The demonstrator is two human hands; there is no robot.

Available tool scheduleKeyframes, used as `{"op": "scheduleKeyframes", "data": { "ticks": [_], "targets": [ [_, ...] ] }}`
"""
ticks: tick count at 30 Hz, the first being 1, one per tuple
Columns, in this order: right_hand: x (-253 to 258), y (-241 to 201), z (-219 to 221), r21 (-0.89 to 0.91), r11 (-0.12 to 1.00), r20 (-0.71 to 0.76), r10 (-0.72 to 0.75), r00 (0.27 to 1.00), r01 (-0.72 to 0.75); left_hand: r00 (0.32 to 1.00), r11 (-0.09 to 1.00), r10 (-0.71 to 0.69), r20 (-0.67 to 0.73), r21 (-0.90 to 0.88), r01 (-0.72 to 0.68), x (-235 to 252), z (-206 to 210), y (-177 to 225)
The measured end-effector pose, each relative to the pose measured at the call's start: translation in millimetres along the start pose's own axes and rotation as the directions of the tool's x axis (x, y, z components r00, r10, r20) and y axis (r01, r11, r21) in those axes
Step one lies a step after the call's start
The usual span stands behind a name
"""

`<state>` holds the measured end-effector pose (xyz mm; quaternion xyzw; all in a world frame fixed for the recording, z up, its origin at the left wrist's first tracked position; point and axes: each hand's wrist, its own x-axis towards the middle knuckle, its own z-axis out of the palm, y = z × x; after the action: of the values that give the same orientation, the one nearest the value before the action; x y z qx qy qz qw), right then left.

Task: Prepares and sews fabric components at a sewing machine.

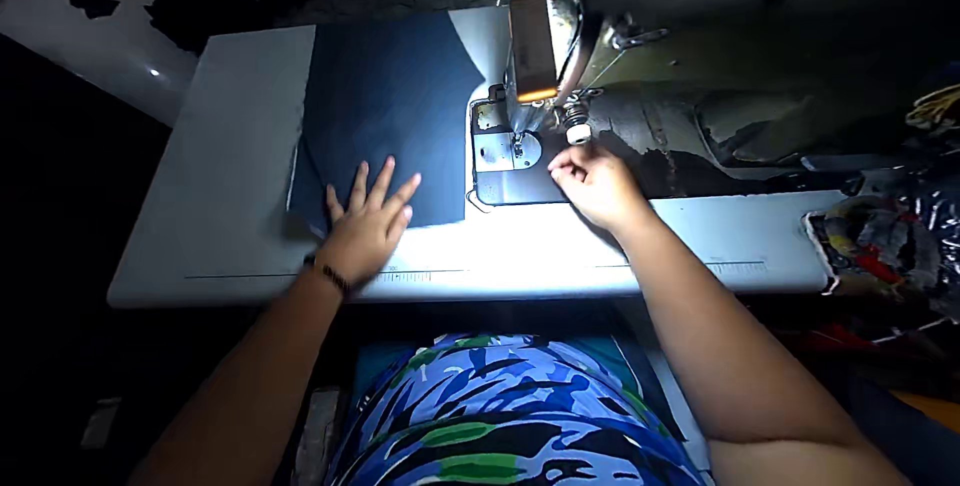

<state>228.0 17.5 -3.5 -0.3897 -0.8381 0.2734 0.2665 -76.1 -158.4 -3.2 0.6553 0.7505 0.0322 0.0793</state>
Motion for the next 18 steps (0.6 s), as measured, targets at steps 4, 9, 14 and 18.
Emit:
{"op": "scheduleKeyframes", "data": {
  "ticks": [4, 9, 14, 18],
  "targets": [
    [-14, -48, 28, 0.025, 0.956, 0.058, -0.294, 0.954, 0.293, 0.980, 0.995, -0.080, 0.185, -0.043, 0.090, -58, -10, 29],
    [6, -58, 75, -0.211, 0.921, 0.241, -0.276, 0.930, 0.327, 0.987, 0.997, -0.042, -0.153, -0.067, 0.032, -17, 0, 41],
    [-39, -33, 50, -0.259, 0.887, 0.285, -0.308, 0.908, 0.382, 0.996, 0.996, 0.083, 0.036, 0.017, -0.084, -12, 9, 37],
    [-27, 5, -18, -0.443, 0.873, 0.020, 0.237, 0.971, -0.204, 0.983, 0.993, 0.122, 0.140, -0.020, -0.120, -38, 12, 50]
  ]
}}
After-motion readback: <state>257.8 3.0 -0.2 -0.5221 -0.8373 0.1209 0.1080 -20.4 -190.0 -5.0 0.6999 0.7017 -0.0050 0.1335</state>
